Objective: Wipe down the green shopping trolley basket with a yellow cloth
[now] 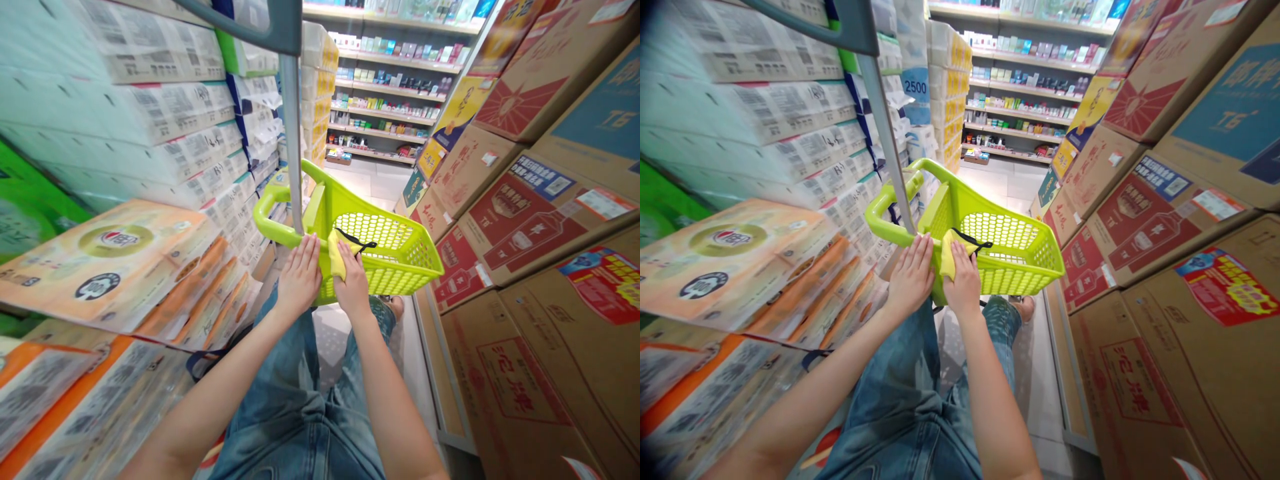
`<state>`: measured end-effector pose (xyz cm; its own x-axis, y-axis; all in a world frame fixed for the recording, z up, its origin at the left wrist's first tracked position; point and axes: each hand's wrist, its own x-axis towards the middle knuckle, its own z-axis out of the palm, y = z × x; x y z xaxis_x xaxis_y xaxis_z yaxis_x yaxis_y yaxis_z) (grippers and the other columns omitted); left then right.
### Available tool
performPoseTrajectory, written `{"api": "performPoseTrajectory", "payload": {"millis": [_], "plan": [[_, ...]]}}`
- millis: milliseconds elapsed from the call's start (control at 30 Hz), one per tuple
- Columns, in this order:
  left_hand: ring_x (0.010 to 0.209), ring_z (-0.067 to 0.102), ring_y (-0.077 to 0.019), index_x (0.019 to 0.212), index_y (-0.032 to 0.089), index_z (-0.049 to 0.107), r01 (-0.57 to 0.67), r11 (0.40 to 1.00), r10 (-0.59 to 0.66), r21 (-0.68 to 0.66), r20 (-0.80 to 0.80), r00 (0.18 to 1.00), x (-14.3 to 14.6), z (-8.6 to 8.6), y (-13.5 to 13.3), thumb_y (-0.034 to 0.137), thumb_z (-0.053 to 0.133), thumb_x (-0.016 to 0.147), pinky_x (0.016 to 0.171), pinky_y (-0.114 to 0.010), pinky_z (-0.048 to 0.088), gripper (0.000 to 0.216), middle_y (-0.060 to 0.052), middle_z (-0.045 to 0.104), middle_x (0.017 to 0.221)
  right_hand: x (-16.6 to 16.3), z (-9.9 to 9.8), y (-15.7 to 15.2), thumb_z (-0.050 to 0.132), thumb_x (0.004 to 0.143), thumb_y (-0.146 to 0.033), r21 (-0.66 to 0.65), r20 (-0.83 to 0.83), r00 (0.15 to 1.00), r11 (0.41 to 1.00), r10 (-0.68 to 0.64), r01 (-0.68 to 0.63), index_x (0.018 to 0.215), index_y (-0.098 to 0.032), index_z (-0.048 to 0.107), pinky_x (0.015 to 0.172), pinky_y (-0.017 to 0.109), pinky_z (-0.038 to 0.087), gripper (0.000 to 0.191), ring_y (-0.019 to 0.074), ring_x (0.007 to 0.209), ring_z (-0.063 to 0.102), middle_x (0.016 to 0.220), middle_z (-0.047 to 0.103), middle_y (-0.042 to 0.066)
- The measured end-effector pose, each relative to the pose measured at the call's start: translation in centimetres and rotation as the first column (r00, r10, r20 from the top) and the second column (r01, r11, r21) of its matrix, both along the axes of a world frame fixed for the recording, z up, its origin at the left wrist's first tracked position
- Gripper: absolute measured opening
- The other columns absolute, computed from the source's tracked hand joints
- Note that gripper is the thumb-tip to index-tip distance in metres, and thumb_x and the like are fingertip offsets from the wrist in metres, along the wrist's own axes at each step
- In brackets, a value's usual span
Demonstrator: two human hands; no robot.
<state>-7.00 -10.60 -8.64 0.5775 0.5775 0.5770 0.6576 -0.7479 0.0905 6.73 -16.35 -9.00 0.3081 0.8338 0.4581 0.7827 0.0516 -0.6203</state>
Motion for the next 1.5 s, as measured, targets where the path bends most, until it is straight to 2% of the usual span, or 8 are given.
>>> {"api": "performPoseTrajectory", "payload": {"millis": [200,333,533,667,967,1100,1333,1500], "plan": [[0.152,0.018,-0.0213,0.158,0.012,0.013,0.002,1.000,-0.002,-0.008,0.016,1.000,0.1,0.0,0.0,0.018,0.038,0.094,0.123,-0.040,0.019,0.069,-0.010,0.025,0.162,5.4,-3.1,-3.0,0.043,0.080,-0.013,-0.022,-0.021,0.978,0.978,-0.207,0.206,0.146,-0.020,0.045,0.123,0.052,0.017,0.067,0.0217,0.146,0.035,0.152,0.047,0.008],[0.152,0.020,-0.0214,0.158,0.012,0.013,0.000,1.000,0.000,0.000,0.016,1.000,0.1,0.1,-0.1,0.019,0.038,0.094,0.123,-0.040,0.019,0.069,-0.010,0.025,0.162,5.4,-3.3,-2.5,0.043,0.083,-0.016,-0.011,-0.086,0.941,0.945,-0.326,0.327,0.143,-0.019,0.049,0.123,0.055,0.014,0.060,0.0233,0.145,0.038,0.148,0.052,0.010],[0.152,0.016,-0.0205,0.158,0.011,0.015,0.012,1.000,-0.013,-0.004,-0.025,1.000,-0.3,0.4,0.0,0.019,0.037,0.093,0.123,-0.040,0.020,0.069,-0.010,0.023,0.163,-1.3,0.1,1.2,0.046,0.081,-0.015,0.027,-0.005,0.998,0.998,-0.056,0.056,0.146,-0.015,0.044,0.124,0.047,0.020,0.065,0.0212,0.146,0.035,0.154,0.045,0.010],[0.153,0.014,-0.0204,0.157,0.010,0.017,0.018,1.000,-0.018,-0.001,-0.044,0.999,-0.5,0.7,0.0,0.020,0.038,0.093,0.123,-0.040,0.020,0.069,-0.010,0.021,0.163,-2.4,1.0,1.2,0.045,0.081,-0.014,0.015,0.024,0.999,0.999,0.033,-0.033,0.149,-0.017,0.040,0.124,0.045,0.019,0.068,0.0195,0.148,0.032,0.156,0.041,0.008],[0.153,0.015,-0.0199,0.158,0.010,0.016,-0.005,1.000,0.005,0.005,-0.039,0.999,-0.2,0.7,-0.1,0.018,0.037,0.095,0.124,-0.039,0.018,0.067,-0.009,0.021,0.163,6.6,-4.1,-4.0,0.043,0.081,-0.014,-0.041,0.027,0.976,0.976,-0.214,0.215,0.149,-0.021,0.041,0.124,0.051,0.014,0.068,0.0214,0.148,0.032,0.155,0.043,0.007],[0.152,0.015,-0.0200,0.157,0.010,0.017,-0.009,1.000,0.010,0.006,-0.044,0.999,-0.2,0.6,-0.1,0.019,0.037,0.095,0.124,-0.039,0.018,0.067,-0.009,0.021,0.163,7.2,-3.9,-3.9,0.042,0.084,-0.017,-0.071,-0.006,0.946,0.943,-0.325,0.324,0.147,-0.018,0.043,0.124,0.053,0.013,0.063,0.0231,0.147,0.033,0.153,0.045,0.010],[0.152,0.017,-0.0207,0.157,0.009,0.017,0.003,1.000,-0.003,0.004,-0.053,0.999,-0.4,0.7,-0.1,0.020,0.039,0.093,0.123,-0.040,0.021,0.069,-0.010,0.024,0.163,-1.1,0.7,1.2,0.046,0.082,-0.016,-0.005,0.019,1.000,1.000,0.009,-0.009,0.146,-0.016,0.044,0.124,0.045,0.020,0.065,0.0206,0.146,0.035,0.154,0.044,0.009],[0.152,0.017,-0.0207,0.157,0.009,0.018,-0.004,1.000,0.004,0.002,-0.055,0.998,-0.4,0.8,-0.1,0.020,0.039,0.093,0.123,-0.040,0.021,0.068,-0.010,0.024,0.163,-1.1,0.6,0.7,0.044,0.078,-0.011,-0.008,0.049,0.997,0.999,0.051,-0.051,0.149,-0.019,0.039,0.125,0.048,0.011,0.072,0.0195,0.147,0.033,0.157,0.040,0.006]]}}
